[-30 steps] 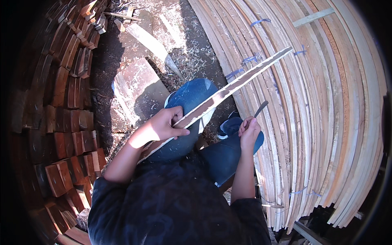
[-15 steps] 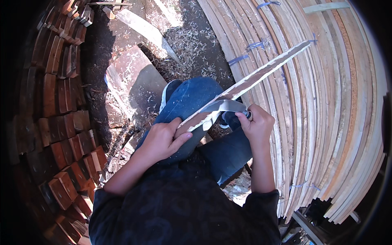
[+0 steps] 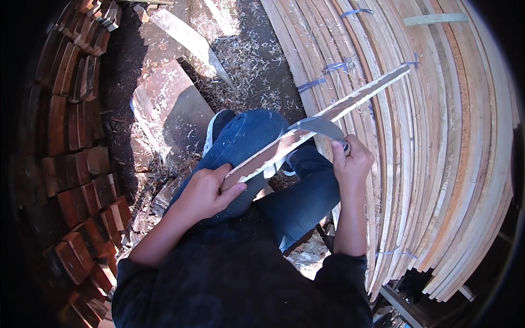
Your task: The person sits on the ground and uses a curved knife to shave the surface of a long, thin piece of wood held between their legs. They repeatedly scrape the blade along the wood to remove thin layers.
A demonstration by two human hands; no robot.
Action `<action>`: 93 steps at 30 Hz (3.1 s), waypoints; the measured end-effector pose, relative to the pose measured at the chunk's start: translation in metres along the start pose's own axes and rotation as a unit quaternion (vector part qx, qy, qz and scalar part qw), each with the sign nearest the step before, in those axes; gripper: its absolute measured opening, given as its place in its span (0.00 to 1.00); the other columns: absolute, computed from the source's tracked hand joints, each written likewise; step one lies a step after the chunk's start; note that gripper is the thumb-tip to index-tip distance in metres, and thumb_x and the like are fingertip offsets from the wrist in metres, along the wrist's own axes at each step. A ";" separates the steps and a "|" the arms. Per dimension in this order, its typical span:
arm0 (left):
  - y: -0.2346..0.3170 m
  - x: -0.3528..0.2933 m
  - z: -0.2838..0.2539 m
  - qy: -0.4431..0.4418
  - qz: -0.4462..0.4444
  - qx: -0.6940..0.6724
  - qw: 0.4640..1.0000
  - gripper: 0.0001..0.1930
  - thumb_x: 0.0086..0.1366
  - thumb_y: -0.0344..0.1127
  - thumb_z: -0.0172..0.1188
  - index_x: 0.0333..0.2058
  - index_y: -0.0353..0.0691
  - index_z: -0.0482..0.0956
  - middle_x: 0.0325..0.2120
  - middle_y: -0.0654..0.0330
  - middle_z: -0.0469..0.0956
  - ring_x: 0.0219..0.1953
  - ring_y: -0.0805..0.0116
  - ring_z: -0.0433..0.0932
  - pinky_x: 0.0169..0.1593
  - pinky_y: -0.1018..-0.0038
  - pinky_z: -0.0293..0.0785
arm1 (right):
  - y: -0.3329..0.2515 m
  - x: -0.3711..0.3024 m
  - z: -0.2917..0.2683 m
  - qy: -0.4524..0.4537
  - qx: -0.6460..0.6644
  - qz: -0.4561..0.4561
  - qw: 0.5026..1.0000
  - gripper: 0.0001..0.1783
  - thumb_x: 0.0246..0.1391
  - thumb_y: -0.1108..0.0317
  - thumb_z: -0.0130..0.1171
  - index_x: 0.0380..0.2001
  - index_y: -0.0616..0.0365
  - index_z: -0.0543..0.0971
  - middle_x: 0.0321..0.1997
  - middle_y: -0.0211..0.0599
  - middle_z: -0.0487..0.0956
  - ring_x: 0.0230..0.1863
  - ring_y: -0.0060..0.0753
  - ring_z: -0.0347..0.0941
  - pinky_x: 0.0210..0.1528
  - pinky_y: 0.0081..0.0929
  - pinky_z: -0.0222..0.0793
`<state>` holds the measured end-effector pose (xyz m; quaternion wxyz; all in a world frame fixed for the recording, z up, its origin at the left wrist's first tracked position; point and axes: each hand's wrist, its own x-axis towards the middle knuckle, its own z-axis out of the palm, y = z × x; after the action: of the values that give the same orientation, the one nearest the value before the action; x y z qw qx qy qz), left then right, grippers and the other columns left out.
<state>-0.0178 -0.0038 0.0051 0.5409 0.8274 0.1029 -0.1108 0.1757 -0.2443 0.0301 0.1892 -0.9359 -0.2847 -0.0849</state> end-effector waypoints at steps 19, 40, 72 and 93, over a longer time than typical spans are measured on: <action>0.009 0.005 0.005 0.032 -0.017 -0.001 0.999 0.17 0.58 0.43 0.62 0.30 0.31 0.74 0.16 0.43 0.72 0.22 0.47 0.77 0.26 0.63 0.71 | 0.051 0.030 -0.004 0.107 -0.094 0.067 0.987 0.26 0.43 0.46 0.66 0.15 0.58 0.73 0.10 0.38 0.68 0.13 0.40 0.67 0.16 0.33 0.60; 0.002 0.014 0.007 0.038 -0.009 0.000 0.999 0.16 0.60 0.43 0.60 0.34 0.32 0.75 0.18 0.44 0.72 0.23 0.48 0.76 0.29 0.64 0.71 | 0.000 0.011 0.021 -0.030 -0.009 -0.157 0.987 0.27 0.41 0.44 0.66 0.15 0.56 0.70 0.12 0.36 0.66 0.13 0.39 0.67 0.17 0.34 0.62; -0.013 0.012 0.006 0.001 -0.036 -0.067 0.997 0.13 0.61 0.37 0.57 0.38 0.32 0.76 0.18 0.57 0.71 0.23 0.73 0.69 0.30 0.72 0.69 | 0.063 0.087 0.002 0.059 0.012 0.014 0.998 0.28 0.52 0.42 0.57 0.17 0.59 0.77 0.09 0.37 0.70 0.12 0.36 0.69 0.17 0.31 0.63; -0.008 0.012 0.007 0.066 -0.010 0.002 0.998 0.09 0.60 0.35 0.59 0.31 0.34 0.75 0.15 0.62 0.68 0.19 0.74 0.65 0.27 0.74 0.66 | 0.165 0.044 0.032 0.207 0.388 0.349 0.827 0.33 0.63 0.46 0.44 0.09 0.55 0.63 0.10 0.24 0.58 0.13 0.18 0.52 0.17 0.25 0.49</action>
<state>-0.0097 -0.0065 -0.0082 0.5302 0.8329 0.1463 -0.0620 0.3070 -0.3361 -0.0383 0.6083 -0.7828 0.0975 -0.0875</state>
